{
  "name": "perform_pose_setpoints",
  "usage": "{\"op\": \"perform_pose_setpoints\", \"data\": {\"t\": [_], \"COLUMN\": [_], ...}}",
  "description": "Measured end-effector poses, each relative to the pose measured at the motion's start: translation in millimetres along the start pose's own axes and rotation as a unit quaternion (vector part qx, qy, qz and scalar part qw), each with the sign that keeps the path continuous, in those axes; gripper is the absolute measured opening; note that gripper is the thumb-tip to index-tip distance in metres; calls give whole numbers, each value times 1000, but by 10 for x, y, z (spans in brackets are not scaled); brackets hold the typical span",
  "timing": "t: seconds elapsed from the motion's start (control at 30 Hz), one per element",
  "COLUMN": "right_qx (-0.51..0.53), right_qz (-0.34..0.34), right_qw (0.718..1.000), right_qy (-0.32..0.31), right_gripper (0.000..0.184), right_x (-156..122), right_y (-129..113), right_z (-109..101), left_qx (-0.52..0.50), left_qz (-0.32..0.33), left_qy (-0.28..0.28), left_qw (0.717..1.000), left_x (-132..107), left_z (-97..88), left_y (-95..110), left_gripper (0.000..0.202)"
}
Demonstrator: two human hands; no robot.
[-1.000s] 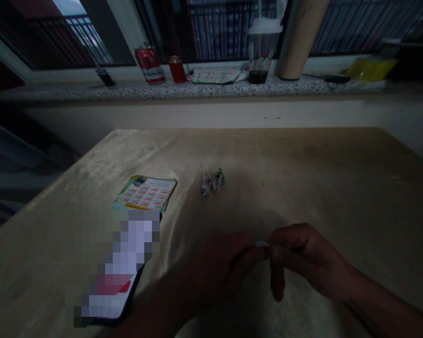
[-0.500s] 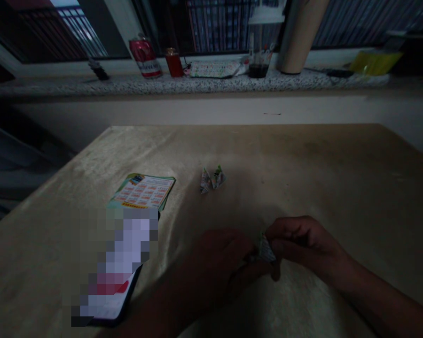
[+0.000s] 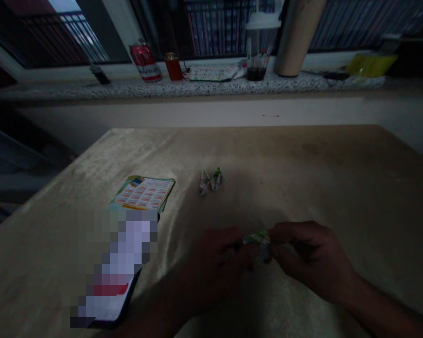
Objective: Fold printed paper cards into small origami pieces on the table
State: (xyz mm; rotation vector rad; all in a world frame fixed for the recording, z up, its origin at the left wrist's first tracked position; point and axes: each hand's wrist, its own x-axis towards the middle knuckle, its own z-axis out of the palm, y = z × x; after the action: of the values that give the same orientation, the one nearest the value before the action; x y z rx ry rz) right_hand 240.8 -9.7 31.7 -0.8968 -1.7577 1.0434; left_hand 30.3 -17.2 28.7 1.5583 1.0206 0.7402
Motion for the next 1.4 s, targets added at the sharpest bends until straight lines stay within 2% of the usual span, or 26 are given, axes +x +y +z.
{"op": "perform_pose_setpoints", "data": {"t": [0.13,0.23,0.37,0.53,0.6,0.73,0.8,0.97,1.13,1.3,1.4], "right_qx": [-23,-47,-45,-66,-41,3,18,7,-25,-36,-47], "right_qz": [-13,-5,1,10,19,22,7,-11,-23,-7,12], "right_qw": [1000,999,999,998,999,1000,999,1000,999,999,999], "right_qy": [5,8,8,19,4,-22,-29,2,21,8,-7], "right_gripper": [12,12,14,17,16,13,11,5,8,10,9], "right_x": [-4,-3,-9,-28,-29,-21,-18,-27,-22,1,-2], "right_y": [-3,10,2,-48,-46,-14,4,50,34,4,12], "right_z": [-16,-11,19,38,24,-12,-15,16,47,11,-48], "left_qx": [-146,-214,-257,-310,-360,-455,-468,-461,-429,-399,-330], "left_qz": [-47,-47,-79,-84,-92,-147,-166,-195,-196,-151,-97], "left_qy": [-28,-16,15,2,0,-22,-28,-22,9,-6,-5], "left_qw": [988,976,963,947,928,878,868,865,882,905,939], "left_x": [22,42,50,71,85,96,94,82,67,84,89], "left_z": [-12,-20,-16,-2,12,68,103,173,197,153,98], "left_y": [-16,-20,-58,-80,-72,-65,-74,-100,-134,-161,-107], "left_gripper": [24,16,15,11,11,22,26,33,36,33,26]}}
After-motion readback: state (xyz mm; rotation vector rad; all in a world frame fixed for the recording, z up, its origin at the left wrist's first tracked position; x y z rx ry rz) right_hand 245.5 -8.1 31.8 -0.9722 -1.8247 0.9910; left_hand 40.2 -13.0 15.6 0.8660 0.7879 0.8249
